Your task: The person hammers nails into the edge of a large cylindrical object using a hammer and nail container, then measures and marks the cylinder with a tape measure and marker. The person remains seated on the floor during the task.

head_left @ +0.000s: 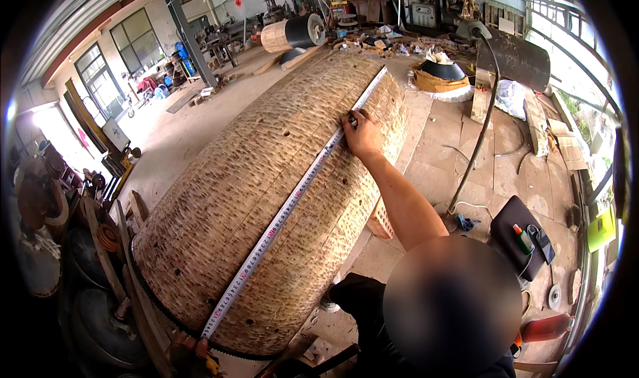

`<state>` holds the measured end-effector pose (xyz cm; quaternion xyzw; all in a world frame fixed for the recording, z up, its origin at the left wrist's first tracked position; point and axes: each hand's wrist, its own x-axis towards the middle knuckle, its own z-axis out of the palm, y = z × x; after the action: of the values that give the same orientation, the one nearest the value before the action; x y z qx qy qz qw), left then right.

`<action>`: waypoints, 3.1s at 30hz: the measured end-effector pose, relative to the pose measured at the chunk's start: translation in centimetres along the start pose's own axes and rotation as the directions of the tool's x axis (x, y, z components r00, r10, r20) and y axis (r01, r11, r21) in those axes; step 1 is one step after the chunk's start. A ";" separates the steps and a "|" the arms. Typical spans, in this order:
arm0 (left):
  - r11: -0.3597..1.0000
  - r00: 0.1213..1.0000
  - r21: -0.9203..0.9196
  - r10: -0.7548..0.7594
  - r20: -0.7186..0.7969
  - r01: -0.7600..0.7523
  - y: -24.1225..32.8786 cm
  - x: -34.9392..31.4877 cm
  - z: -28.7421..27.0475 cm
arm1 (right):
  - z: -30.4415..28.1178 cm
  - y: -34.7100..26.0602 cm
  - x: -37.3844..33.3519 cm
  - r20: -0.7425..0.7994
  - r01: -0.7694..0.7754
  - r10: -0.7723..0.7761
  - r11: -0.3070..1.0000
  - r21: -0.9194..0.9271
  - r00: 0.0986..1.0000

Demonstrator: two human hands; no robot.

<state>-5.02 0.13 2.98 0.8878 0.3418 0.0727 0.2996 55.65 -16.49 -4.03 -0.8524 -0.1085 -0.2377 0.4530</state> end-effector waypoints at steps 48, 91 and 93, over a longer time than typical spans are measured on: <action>0.870 0.845 0.493 0.264 -0.466 0.000 -1.0 -0.1 2.2 | -5.3 -15.6 -35.9 0.456 -0.176 -0.550 0.486 0.856 0.700; 0.865 0.815 0.499 0.324 -0.480 -0.050 -1.5 0.3 2.2 | -4.3 -16.6 -36.4 0.439 -0.144 -0.537 0.504 0.852 0.721; 0.875 0.810 0.481 0.323 -0.489 -0.059 -1.6 0.3 2.3 | -4.4 -16.6 -36.5 0.468 -0.184 -0.518 0.507 0.842 0.716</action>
<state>-4.95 0.18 0.17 0.9025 0.3275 0.2779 -0.0321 16.19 -9.61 -8.37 -0.5274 -0.4548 0.1252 0.7067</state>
